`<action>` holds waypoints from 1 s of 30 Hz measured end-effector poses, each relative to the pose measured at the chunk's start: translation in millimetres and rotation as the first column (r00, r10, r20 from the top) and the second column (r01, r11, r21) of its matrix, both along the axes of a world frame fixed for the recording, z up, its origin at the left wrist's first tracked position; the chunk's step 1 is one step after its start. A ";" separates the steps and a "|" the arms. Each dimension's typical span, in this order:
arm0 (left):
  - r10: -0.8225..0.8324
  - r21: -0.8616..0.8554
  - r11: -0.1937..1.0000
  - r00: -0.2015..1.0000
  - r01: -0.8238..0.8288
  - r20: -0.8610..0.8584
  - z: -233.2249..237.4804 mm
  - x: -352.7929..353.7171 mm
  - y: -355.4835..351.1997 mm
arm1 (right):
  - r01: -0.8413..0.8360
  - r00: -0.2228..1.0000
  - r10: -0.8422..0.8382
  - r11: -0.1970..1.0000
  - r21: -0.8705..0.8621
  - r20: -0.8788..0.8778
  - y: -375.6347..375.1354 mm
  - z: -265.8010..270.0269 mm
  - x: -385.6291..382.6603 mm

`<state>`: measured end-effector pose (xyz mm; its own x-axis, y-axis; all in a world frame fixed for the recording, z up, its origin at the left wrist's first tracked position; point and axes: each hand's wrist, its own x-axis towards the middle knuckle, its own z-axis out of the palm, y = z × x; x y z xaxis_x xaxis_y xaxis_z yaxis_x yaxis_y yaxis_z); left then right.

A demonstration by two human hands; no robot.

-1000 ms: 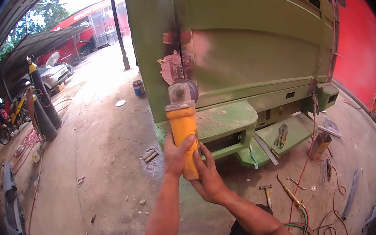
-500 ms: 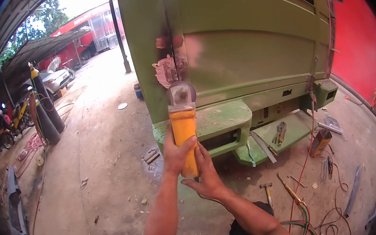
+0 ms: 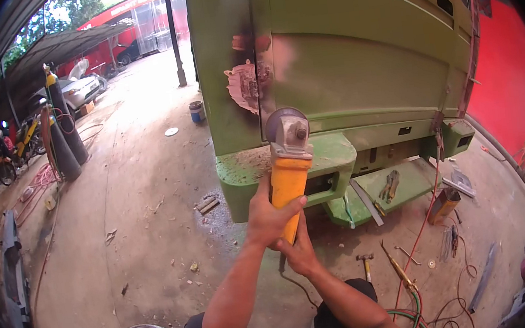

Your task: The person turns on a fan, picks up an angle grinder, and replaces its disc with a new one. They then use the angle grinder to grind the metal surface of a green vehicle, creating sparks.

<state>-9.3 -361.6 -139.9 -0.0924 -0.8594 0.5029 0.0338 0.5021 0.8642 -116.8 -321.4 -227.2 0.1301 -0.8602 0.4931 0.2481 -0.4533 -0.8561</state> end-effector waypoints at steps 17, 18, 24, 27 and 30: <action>-0.030 0.087 0.995 0.995 0.038 -0.096 -55.1 9.3 41.1 | 0.019 0.990 0.007 0.983 0.182 -0.140 40.2 -77.6 -1.2; -0.029 0.092 0.995 0.994 0.039 -0.108 -56.4 7.8 40.6 | 0.014 0.990 0.012 0.983 0.185 -0.138 40.2 -78.1 -5.2; -0.126 0.022 0.992 0.992 0.126 -0.026 -60.5 -2.5 44.6 | 0.142 0.987 -0.143 0.990 -0.017 -0.079 42.4 -79.2 -9.6; -0.161 0.011 0.987 0.986 0.162 -0.032 -56.0 -2.1 48.8 | 0.201 0.973 -0.214 0.970 -0.140 -0.085 42.6 -83.8 -12.2; -0.175 0.110 0.978 0.984 0.178 -0.034 -75.4 2.1 44.6 | 0.192 0.977 -0.195 0.980 -0.047 -0.089 47.1 -75.4 -12.8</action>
